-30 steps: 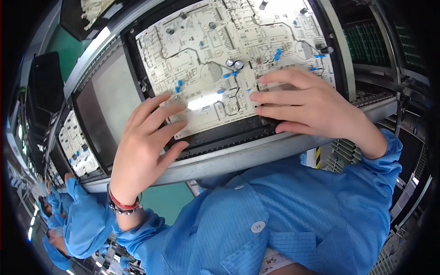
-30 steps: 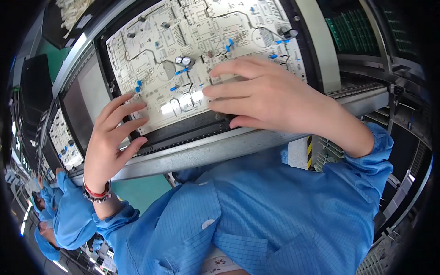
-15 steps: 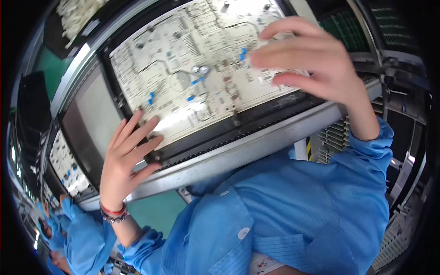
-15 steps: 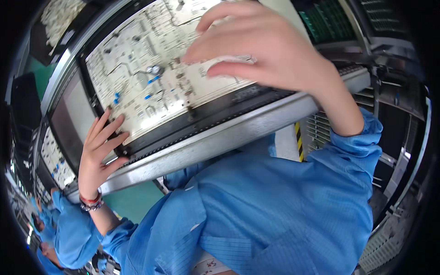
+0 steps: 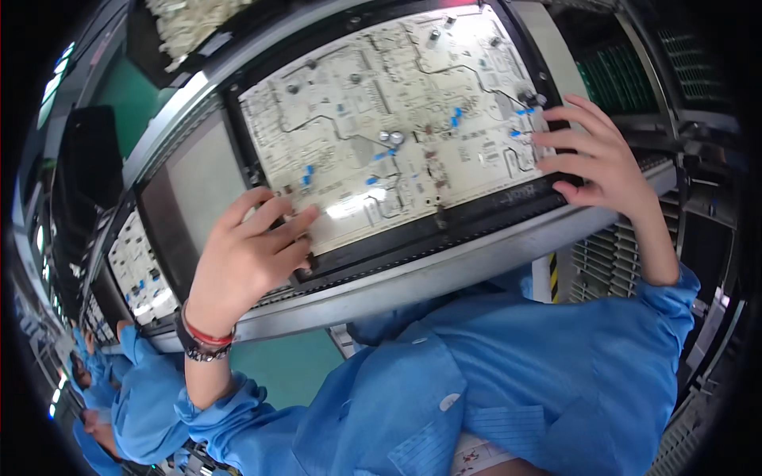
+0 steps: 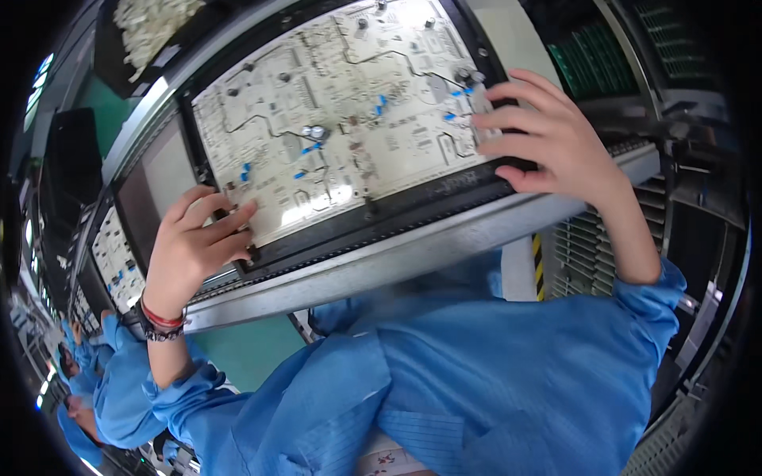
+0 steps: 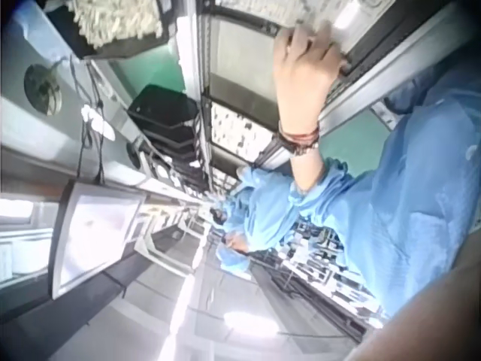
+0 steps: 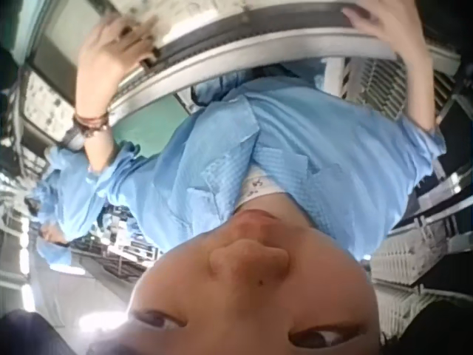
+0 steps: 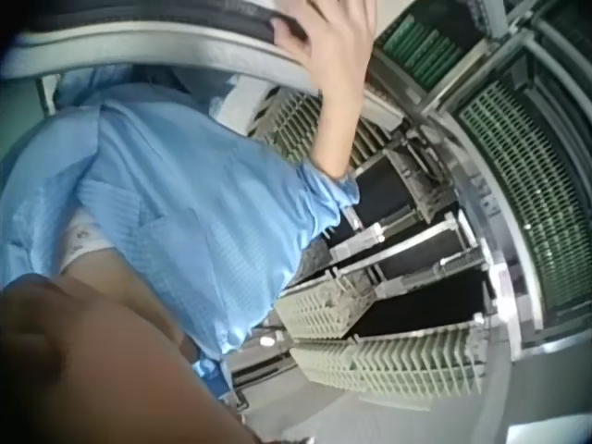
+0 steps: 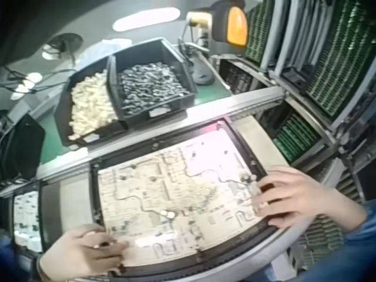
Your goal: The recorder inserts electronic components onto a printed circuit board on a production line.
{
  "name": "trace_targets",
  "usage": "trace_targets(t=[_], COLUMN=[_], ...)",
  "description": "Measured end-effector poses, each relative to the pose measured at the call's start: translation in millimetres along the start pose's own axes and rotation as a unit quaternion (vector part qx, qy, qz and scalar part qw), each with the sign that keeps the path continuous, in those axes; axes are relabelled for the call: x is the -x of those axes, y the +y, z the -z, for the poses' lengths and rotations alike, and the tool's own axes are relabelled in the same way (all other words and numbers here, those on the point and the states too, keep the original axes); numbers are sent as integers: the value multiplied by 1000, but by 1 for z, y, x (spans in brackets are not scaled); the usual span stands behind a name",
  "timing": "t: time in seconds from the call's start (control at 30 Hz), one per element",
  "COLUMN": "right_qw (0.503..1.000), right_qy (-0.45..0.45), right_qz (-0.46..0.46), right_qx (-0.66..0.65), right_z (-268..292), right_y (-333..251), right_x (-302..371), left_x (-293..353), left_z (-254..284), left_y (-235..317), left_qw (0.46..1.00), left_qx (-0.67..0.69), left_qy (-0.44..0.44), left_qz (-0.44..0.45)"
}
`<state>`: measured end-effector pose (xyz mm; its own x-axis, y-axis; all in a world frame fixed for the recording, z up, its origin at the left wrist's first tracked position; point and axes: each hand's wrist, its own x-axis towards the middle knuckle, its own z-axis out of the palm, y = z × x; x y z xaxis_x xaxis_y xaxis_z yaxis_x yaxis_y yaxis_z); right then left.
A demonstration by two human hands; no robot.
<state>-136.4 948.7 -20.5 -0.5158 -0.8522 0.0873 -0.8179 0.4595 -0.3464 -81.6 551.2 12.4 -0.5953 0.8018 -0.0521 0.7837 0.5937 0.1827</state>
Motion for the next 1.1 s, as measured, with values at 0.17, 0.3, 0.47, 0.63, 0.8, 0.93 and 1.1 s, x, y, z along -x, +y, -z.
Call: trace_targets(t=[0.17, 0.3, 0.47, 0.63, 0.8, 0.93, 1.1], right_qw=[994, 993, 987, 984, 966, 955, 975], right_qy=[52, 10, 90, 146, 248, 218, 183], right_qz=[-44, -90, -127, -101, -49, -171, -130], right_qx=[84, 79, 29, -22, 45, -108, 9], right_z=[-12, 8, 25, -24, -53, -58, -44], right_y=[-14, -26, -19, 27, 41, 20, 18], right_x=[-1, -17, -88, -162, -191, -202, -200], left_x=[-8, -18, -27, -38, -36, -32, -45], left_z=[13, 14, -30, -34, -31, -33, -5], left_y=[2, -38, -88, -89, -87, -95, -93], left_qw=[995, 979, 953, 933, 943, 948, 957], left_qx=[87, 153, -59, -2, -76, -60, -12], left_qy=[-13, 78, 195, 258, 251, 256, 238], left_qz=[51, 114, 224, 249, 206, 177, 168])
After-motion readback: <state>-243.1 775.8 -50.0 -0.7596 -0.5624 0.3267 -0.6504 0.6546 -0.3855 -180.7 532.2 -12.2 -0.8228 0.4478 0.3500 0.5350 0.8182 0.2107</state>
